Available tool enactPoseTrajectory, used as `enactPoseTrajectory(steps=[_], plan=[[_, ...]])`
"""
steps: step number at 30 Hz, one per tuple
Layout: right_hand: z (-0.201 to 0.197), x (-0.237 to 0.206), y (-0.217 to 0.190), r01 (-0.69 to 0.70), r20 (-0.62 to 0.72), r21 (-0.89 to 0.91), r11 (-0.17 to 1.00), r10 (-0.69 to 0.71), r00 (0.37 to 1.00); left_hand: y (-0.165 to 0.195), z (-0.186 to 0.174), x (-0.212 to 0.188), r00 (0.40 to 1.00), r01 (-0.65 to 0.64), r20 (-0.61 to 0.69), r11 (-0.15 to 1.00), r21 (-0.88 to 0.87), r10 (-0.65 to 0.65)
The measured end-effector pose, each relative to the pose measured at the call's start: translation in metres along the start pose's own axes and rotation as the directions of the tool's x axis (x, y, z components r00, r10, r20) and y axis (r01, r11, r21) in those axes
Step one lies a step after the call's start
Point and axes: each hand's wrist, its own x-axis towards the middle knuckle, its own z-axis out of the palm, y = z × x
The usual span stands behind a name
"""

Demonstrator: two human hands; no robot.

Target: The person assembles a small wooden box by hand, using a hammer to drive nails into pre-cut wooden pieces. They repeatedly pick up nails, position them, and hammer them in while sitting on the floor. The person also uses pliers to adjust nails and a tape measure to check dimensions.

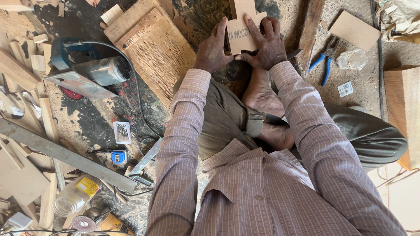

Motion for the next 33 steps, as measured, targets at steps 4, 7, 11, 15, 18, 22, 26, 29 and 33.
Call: enactPoseTrajectory(steps=[4, 7, 11, 15, 18, 22, 26, 29, 33], plan=[[0.001, 0.0, -0.001, 0.008, -0.036, 0.017, 1.0, -0.007, 0.999, 0.001, 0.0, 0.0, 0.999, -0.018, -0.037, 1.0, 0.003, 0.018], [-0.001, -0.001, 0.004, 0.033, 0.057, 0.008, 0.999, -0.033, 0.998, 0.002, -0.001, -0.001, 0.999, -0.026, -0.04, 1.0, 0.003, 0.026], [-0.005, -0.002, 0.012, 0.113, 0.059, 0.022, 0.993, -0.114, 0.992, 0.002, 0.0, -0.001, 0.999, -0.013, -0.043, 1.0, 0.008, 0.013], [-0.008, -0.002, 0.018, 0.144, 0.085, 0.037, 0.989, -0.147, 0.986, -0.001, 0.002, 0.0, 0.998, -0.037, -0.052, 0.999, 0.01, 0.038], [-0.008, -0.001, 0.017, 0.127, 0.142, 0.039, 0.991, -0.131, 0.981, -0.002, 0.003, 0.001, 0.998, -0.046, -0.048, 0.999, 0.003, 0.046], [-0.005, 0.001, 0.008, 0.07, 0.074, -0.037, 0.997, -0.067, 0.995, -0.001, 0.001, 0.002, 0.996, -0.061, -0.066, 0.998, 0.024, 0.063], [-0.005, 0.001, 0.004, 0.079, 0.08, -0.01, 0.997, -0.078, 0.994, 0.001, -0.001, 0.003, 1.0, 0.016, -0.01, 1.0, 0.017, -0.016], [-0.006, 0.0, 0.005, 0.075, 0.072, -0.007, 0.997, -0.074, 0.995, 0.003, -0.001, 0.004, 1.0, 0.022, -0.003, 1.0, 0.008, -0.022], [-0.005, -0.001, 0.003, 0.033, 0.134, -0.006, 0.999, -0.032, 0.99, 0.002, 0.0, 0.003, 0.999, -0.014, -0.04, 1.0, 0.017, 0.015]])
